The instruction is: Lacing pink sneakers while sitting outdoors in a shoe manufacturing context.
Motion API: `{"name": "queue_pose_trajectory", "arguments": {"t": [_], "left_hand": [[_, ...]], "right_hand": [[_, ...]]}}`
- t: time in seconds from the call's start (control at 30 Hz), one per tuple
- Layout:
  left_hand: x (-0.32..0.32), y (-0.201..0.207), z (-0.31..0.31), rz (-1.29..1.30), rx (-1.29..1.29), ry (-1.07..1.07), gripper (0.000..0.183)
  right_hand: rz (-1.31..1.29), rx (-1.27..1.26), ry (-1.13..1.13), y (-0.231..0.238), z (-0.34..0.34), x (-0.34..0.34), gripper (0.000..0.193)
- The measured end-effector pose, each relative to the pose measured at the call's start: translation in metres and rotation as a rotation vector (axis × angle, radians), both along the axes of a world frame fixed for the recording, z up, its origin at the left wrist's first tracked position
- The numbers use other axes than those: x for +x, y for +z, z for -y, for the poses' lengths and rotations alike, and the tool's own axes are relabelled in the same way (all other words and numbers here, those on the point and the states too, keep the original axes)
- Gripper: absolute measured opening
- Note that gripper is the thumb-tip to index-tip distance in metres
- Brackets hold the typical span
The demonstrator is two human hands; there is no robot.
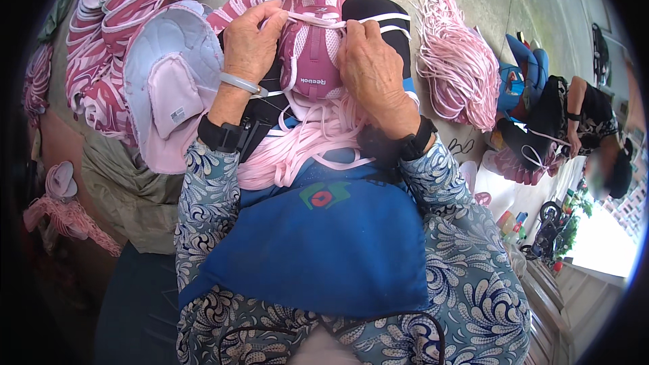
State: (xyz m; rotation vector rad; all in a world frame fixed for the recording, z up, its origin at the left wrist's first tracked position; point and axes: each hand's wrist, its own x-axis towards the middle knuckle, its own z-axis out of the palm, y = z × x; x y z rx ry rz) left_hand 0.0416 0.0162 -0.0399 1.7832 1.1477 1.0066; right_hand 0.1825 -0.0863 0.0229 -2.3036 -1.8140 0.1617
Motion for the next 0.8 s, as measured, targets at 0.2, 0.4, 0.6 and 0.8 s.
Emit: {"name": "queue_pose_trajectory", "arguments": {"t": [0.2,0.4,0.6,0.8], "left_hand": [[-0.004,0.013,0.003,-0.113,-0.083,-0.072,0.021],[-0.003,0.015,0.001,-0.104,-0.094,-0.086,0.021],[-0.009,0.020,-0.001,-0.072,-0.274,-0.144,0.022],[-0.012,0.015,-0.001,-0.060,-0.246,-0.193,0.021]], "right_hand": [[-0.143,-0.069,0.107,0.000,-0.001,0.020,0.023],[-0.342,0.033,0.171,0.000,-0.005,0.030,0.017],[-0.454,0.037,0.060,0.000,-0.001,0.025,0.018],[-0.444,0.075,-0.015,0.001,0.003,0.016,0.017]]}}
